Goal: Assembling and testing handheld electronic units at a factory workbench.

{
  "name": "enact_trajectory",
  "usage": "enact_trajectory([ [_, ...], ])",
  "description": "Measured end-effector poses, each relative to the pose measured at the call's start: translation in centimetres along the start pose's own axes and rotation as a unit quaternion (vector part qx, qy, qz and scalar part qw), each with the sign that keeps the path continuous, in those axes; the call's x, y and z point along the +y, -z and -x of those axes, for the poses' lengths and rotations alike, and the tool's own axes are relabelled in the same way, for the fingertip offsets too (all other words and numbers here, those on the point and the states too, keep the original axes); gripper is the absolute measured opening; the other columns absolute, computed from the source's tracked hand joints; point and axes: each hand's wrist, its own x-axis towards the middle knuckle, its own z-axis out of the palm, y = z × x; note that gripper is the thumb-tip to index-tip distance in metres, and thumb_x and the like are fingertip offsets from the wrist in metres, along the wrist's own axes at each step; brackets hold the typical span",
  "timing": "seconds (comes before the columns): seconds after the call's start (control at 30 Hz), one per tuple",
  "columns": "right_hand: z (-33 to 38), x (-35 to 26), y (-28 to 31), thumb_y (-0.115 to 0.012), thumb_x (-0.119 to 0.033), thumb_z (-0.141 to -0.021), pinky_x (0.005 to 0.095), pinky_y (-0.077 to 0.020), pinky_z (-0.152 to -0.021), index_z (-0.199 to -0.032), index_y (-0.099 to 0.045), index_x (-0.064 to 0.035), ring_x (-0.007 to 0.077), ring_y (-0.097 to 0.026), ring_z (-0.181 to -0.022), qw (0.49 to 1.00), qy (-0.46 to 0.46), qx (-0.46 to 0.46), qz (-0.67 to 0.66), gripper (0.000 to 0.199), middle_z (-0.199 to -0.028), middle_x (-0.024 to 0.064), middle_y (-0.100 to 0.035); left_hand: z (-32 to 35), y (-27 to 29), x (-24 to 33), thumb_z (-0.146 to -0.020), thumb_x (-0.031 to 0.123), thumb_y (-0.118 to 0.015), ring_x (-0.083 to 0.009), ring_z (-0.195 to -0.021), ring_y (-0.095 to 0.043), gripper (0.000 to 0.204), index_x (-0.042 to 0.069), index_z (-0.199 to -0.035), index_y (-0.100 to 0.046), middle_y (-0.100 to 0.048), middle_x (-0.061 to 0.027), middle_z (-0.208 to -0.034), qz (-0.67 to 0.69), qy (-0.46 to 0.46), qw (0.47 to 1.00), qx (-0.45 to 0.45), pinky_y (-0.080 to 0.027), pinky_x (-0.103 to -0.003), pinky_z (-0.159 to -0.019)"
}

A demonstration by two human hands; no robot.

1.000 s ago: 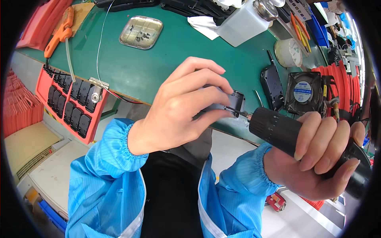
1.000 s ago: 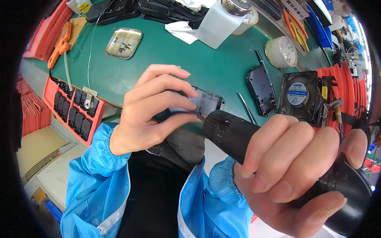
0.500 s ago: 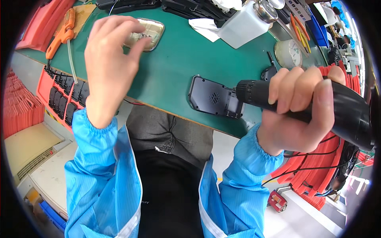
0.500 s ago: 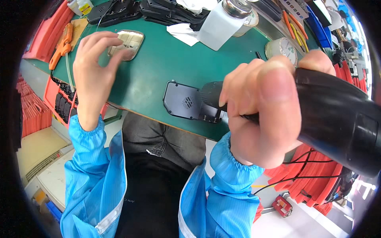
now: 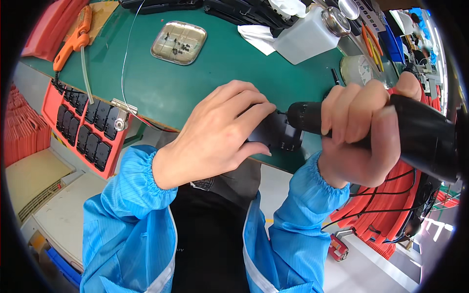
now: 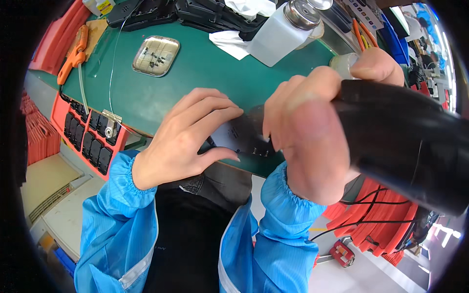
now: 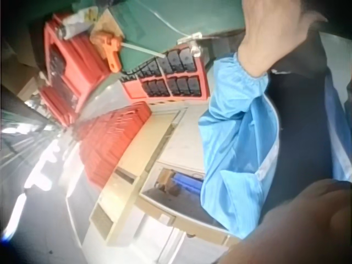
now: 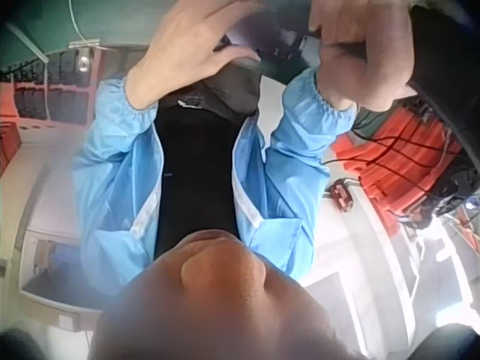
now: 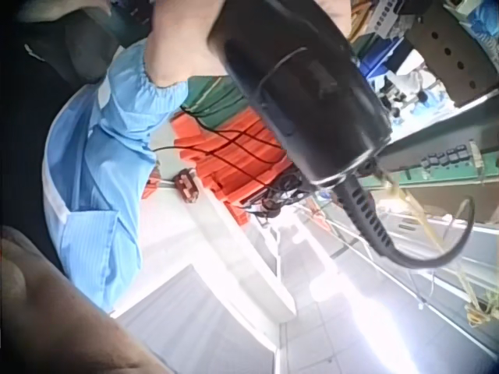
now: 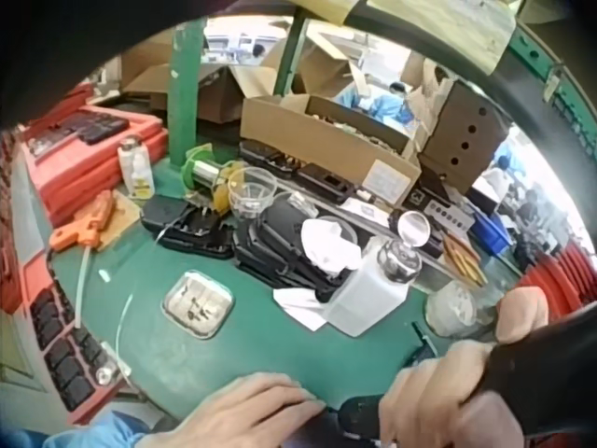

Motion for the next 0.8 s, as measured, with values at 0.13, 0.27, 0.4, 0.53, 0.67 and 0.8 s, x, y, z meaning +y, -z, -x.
enact_trajectory([
  [0.13,-0.1,0.2,-0.3,-0.051,-0.013,-0.1,0.0311,-0.0386,-0.048,-0.123,-0.047,-0.001,0.0124,-0.037,-0.046,0.998,0.004,-0.047,-0.033,0.026,-0.064,0.0023,-0.043,0.0,-0.2,-0.1,-0.063,0.018,-0.093,-0.0384,-0.118,-0.061,0.066,0.0,-0.122,-0.068,-0.066,-0.0149,-0.121,0.016,0.001,1.0,0.005,-0.053,-0.047,-0.099],
  [0.27,0.4,-0.2,-3.6,-0.051,-0.012,-0.101,0.0305,-0.0375,-0.046,-0.12,-0.047,0.0004,0.0125,-0.036,-0.045,0.972,-0.022,0.166,0.165,0.023,-0.063,0.0025,-0.042,-0.1,-0.2,-0.1,-0.062,0.015,-0.093,-0.0384,-0.117,-0.061,0.067,0.0,-0.122,-0.068,-0.066,-0.0152,-0.121,0.023,-0.001,1.0,0.011,-0.053,-0.047,-0.098],
  [0.4,0.2,-0.1,-4.0,-0.052,-0.012,-0.101,0.0306,-0.0364,-0.044,-0.118,-0.048,0.0018,0.0123,-0.037,-0.044,0.957,-0.017,0.19,0.217,0.022,-0.061,0.0027,-0.042,0.0,0.0,-0.1,-0.061,0.013,-0.092,-0.0384,-0.117,-0.061,0.067,0.0,-0.122,-0.067,-0.066,-0.0152,-0.121,0.022,0.001,1.0,0.008,-0.053,-0.047,-0.098],
  [0.53,0.2,-0.4,-4.2,-0.053,-0.011,-0.1,0.0311,-0.0368,-0.045,-0.119,-0.049,0.0019,0.0124,-0.037,-0.045,0.955,-0.014,0.194,0.224,0.023,-0.06,0.0026,-0.041,0.0,-0.1,0.0,-0.06,0.012,-0.093,-0.0385,-0.117,-0.061,0.068,0.0,-0.122,-0.067,-0.066,-0.0154,-0.121,0.024,-0.001,1.0,0.013,-0.054,-0.048,-0.097],
  [0.67,0.2,-0.7,-3.9,-0.052,-0.012,-0.101,0.0314,-0.0372,-0.046,-0.124,-0.051,0.0019,0.0122,-0.038,-0.047,0.959,-0.027,0.212,0.188,0.027,-0.061,0.0023,-0.041,0.0,-0.1,-0.1,-0.061,0.012,-0.093,-0.038,-0.119,-0.061,0.068,0.0,-0.122,-0.067,-0.065,-0.0149,-0.123,0.027,0.002,1.0,0.009,-0.054,-0.048,-0.098],
  [0.8,0.3,-1.4,-2.6,-0.051,-0.017,-0.103,0.0307,-0.0378,-0.049,-0.126,-0.052,0.0017,0.0113,-0.039,-0.049,0.986,0.002,0.145,0.081,0.03,-0.065,0.0015,-0.042,-0.1,-0.1,-0.3,-0.063,0.01,-0.093,-0.0369,-0.118,-0.062,0.058,0.001,-0.116,-0.07,-0.068,-0.0131,-0.122,0.04,-0.001,0.997,0.06,-0.054,-0.046,-0.097],
])
